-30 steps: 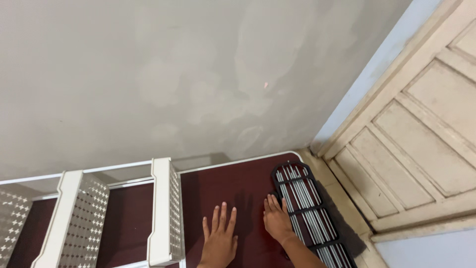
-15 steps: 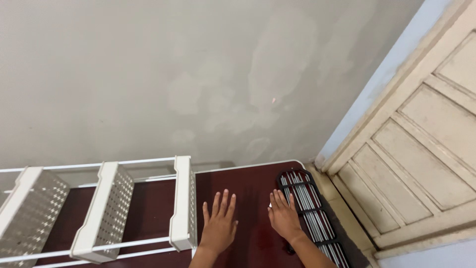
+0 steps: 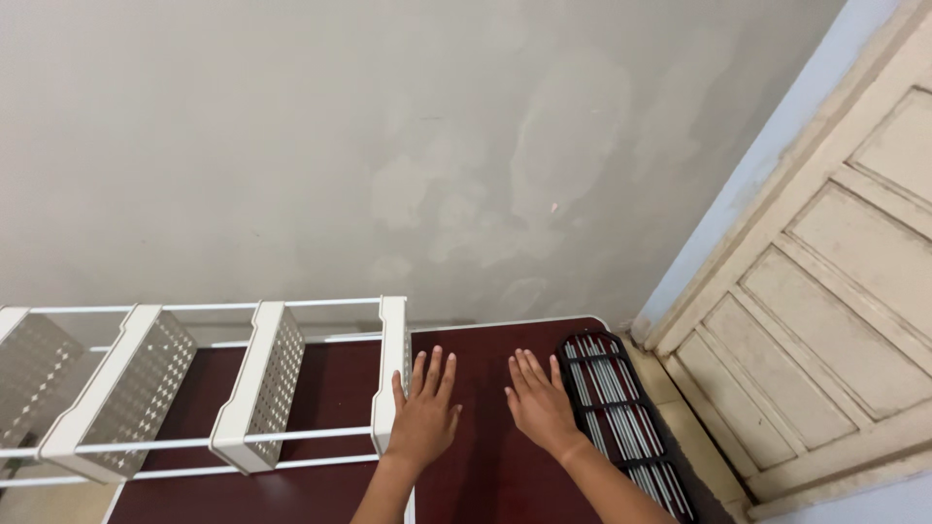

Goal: The person assembles a white plastic dish rack with metal rods on a maroon table. They insert rods into the rack frame, adjust alignment, and secure the components by hand.

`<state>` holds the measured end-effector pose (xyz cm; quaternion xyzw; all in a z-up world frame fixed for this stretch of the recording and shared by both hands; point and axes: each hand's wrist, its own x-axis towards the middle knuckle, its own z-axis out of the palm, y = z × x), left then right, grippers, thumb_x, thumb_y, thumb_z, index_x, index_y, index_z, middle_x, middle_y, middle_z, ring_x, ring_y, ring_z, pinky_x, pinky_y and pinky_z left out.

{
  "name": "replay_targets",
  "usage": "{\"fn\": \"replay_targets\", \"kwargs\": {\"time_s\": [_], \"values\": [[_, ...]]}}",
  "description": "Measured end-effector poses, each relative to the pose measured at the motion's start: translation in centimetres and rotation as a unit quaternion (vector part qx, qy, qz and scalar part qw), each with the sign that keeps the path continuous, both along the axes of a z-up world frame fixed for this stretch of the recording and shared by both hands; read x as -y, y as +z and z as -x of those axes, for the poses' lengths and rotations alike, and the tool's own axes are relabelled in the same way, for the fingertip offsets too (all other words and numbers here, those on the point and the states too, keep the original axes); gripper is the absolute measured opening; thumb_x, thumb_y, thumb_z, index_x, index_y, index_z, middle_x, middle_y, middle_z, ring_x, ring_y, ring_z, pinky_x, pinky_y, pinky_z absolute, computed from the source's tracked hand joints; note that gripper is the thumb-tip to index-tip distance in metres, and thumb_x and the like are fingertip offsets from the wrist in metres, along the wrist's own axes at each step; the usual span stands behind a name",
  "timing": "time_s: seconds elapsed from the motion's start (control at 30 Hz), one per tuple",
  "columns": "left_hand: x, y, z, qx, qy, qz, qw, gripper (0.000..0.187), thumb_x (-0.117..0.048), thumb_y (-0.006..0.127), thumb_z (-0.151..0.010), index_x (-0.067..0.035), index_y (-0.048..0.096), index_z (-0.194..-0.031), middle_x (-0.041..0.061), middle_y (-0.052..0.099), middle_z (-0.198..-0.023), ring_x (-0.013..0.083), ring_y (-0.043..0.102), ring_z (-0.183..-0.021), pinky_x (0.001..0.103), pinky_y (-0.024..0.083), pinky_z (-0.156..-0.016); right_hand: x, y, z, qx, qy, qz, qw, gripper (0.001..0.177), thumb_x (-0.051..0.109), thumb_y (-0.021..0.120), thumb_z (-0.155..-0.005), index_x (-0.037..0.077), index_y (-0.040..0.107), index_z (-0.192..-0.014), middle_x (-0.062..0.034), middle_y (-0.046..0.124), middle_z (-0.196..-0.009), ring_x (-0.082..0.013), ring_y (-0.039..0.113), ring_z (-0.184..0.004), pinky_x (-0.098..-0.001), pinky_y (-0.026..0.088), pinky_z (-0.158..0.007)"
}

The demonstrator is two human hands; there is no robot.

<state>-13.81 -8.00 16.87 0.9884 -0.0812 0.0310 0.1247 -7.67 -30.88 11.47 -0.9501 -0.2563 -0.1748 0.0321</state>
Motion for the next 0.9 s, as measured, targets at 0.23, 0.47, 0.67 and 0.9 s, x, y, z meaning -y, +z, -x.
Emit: {"fn": "replay_targets", "kwargs": {"time_s": [0.23, 0.47, 0.67, 0.9], "values": [[-2.5, 0.2, 1.6, 0.035, 0.019, 0.011, 0.999, 0.084, -0.031, 0.066, -0.094, -0.016, 0.016, -0.159, 0.011, 0.011, -0.167, 0.0353, 0.009, -0.154, 0.069, 0.011, -0.118, -2.5, 2.0, 1.6, 0.015, 0.048, -0.014, 0.999, 0.055, 0.031, 0.052, -0.1, -0.001, 0.049, -0.145, -0.0153, 0.046, -0.154, -0.0258, 0.036, -0.147, -0.0572, 0.018, -0.121], [-5.0, -0.4, 3.6, 0.075, 0.055, -0.001, 0.996, 0.09, -0.03, 0.07, -0.089, -0.015, 0.016, -0.159, 0.012, 0.013, -0.167, 0.0365, 0.015, -0.153, 0.071, 0.013, -0.116, -4.8, 3.3, 2.0, 0.0, 0.093, -0.004, 0.996, 0.056, 0.031, 0.052, -0.1, -0.001, 0.048, -0.145, -0.0151, 0.045, -0.155, -0.0265, 0.035, -0.147, -0.0575, 0.017, -0.12], [-6.7, -0.3, 5.3, 0.071, 0.091, -0.009, 0.993, 0.092, -0.031, 0.071, -0.088, -0.013, 0.016, -0.158, 0.014, 0.013, -0.166, 0.0375, 0.013, -0.153, 0.072, 0.012, -0.115, -6.6, 3.7, 2.1, -0.007, 0.129, -0.014, 0.991, 0.056, 0.032, 0.051, -0.101, -0.001, 0.047, -0.146, -0.0145, 0.044, -0.156, -0.0259, 0.034, -0.148, -0.0574, 0.016, -0.121], [-8.1, 0.5, 7.7, 0.068, 0.148, -0.004, 0.987, 0.088, -0.031, 0.069, -0.089, -0.013, 0.018, -0.158, 0.013, 0.014, -0.166, 0.0359, 0.013, -0.153, 0.072, 0.013, -0.116, -9.0, 4.3, 2.2, -0.022, 0.171, -0.02, 0.985, 0.056, 0.033, 0.051, -0.101, 0.0, 0.047, -0.146, -0.0147, 0.044, -0.155, -0.0254, 0.032, -0.148, -0.0571, 0.015, -0.121]]}}
